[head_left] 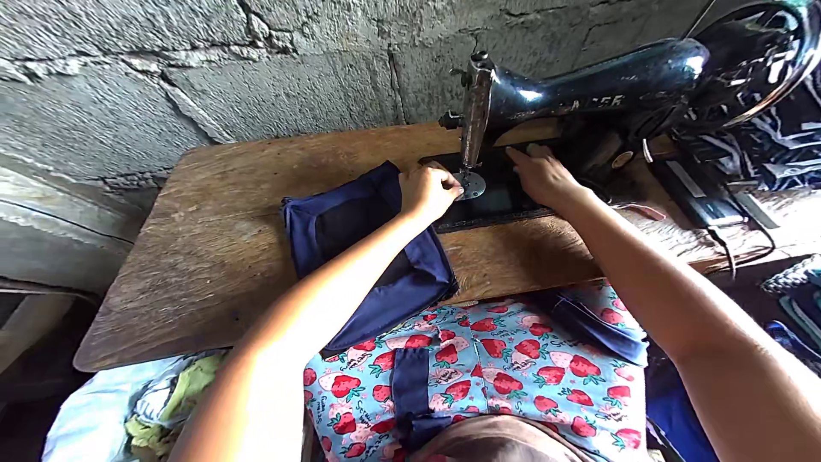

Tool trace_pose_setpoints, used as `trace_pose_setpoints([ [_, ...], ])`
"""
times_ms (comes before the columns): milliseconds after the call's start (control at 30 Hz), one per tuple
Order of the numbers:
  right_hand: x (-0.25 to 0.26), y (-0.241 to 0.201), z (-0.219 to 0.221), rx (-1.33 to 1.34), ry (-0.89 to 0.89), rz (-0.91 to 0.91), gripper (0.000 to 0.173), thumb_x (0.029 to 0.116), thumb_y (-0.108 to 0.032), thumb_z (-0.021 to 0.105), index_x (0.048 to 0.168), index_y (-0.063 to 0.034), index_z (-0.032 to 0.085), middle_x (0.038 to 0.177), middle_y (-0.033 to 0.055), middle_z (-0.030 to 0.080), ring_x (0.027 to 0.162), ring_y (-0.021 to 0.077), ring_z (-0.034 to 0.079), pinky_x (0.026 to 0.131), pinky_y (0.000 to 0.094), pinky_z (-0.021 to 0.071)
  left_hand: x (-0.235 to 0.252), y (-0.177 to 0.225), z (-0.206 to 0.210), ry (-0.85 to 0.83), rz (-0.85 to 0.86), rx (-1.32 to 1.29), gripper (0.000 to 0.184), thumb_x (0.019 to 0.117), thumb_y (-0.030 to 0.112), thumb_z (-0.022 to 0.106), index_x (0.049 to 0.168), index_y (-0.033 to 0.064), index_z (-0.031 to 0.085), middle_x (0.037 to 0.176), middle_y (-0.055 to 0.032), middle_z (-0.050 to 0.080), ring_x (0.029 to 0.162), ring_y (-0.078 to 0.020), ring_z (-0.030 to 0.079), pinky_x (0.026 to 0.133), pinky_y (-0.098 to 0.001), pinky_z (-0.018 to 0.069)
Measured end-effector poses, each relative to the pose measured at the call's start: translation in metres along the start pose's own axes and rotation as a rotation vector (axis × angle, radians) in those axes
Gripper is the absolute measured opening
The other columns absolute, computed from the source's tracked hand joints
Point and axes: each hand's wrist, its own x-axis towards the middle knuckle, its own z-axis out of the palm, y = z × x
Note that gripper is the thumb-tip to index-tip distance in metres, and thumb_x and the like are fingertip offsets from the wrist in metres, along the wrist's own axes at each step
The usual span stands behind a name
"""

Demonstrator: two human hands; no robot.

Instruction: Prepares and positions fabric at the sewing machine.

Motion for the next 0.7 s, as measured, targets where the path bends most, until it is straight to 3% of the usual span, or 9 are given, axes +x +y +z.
trace_pose_setpoints([
  [267,0.015,-0.003,0.011,-0.064,0.032,-0.003,0.043,0.1104,-0.015,0.041,0.151,-0.0041,0.050,0.143,0.0313,0.050,0.137,0.0511,0.043,0.109,0.0634,0.0387,-0.004,-0.005,0.010,0.043,0.170,-0.061,0.012,0.0912,0.021,0.076,0.093,0.0095,0.080,0.113,-0.0095,0.073,0.114,-0.0296,0.063,0.101,-0.0592,0.0379],
  [400,0.015,0.000,0.010,-0.062,0.023,-0.006,0.042,0.1110,-0.017,0.041,0.150,-0.0036,0.051,0.143,0.0312,0.050,0.137,0.0506,0.043,0.108,0.0632,0.0388,-0.005,-0.010,0.015,0.072,0.246,-0.155,0.013,0.0882,0.018,0.080,0.092,0.0054,0.079,0.111,-0.0115,0.073,0.106,-0.0253,0.068,0.096,-0.0494,0.0511],
  [467,0.016,0.001,0.011,-0.059,0.029,-0.007,0.043,0.1109,-0.017,0.041,0.150,-0.0036,0.051,0.143,0.0310,0.050,0.136,0.0503,0.044,0.108,0.0625,0.0388,-0.008,-0.009,0.016,0.139,0.187,-0.123,0.027,0.0864,0.026,0.083,0.100,0.0030,0.077,0.121,-0.0158,0.068,0.109,-0.0297,0.064,0.096,-0.0513,0.0495],
  [533,0.016,0.002,0.012,-0.056,0.040,-0.008,0.042,0.1108,-0.017,0.041,0.149,-0.0036,0.052,0.142,0.0305,0.051,0.135,0.0502,0.044,0.108,0.0620,0.0393,-0.008,-0.006,0.012,0.108,0.107,-0.062,0.034,0.0863,0.032,0.083,0.107,0.0055,0.078,0.133,-0.0155,0.064,0.121,-0.0333,0.060,0.103,-0.0559,0.0449],
  [600,0.015,0.001,0.013,-0.037,0.053,-0.016,0.041,0.1101,-0.017,0.043,0.147,-0.0033,0.055,0.140,0.0307,0.051,0.135,0.0510,0.045,0.106,0.0639,0.0399,-0.008,-0.003,0.011,0.069,0.100,-0.048,0.021,0.0884,0.028,0.081,0.100,0.0106,0.081,0.133,-0.0125,0.066,0.125,-0.0335,0.058,0.105,-0.0586,0.0417],
  [700,0.015,0.002,0.014,-0.032,0.069,-0.021,0.040,0.1095,-0.017,0.045,0.145,-0.0031,0.057,0.140,0.0305,0.052,0.135,0.0508,0.045,0.106,0.0647,0.0402,-0.008,-0.002,0.015,0.057,0.170,-0.040,0.013,0.0920,0.017,0.075,0.092,0.0053,0.078,0.126,-0.0142,0.066,0.121,-0.0344,0.058,0.103,-0.0583,0.0413],
])
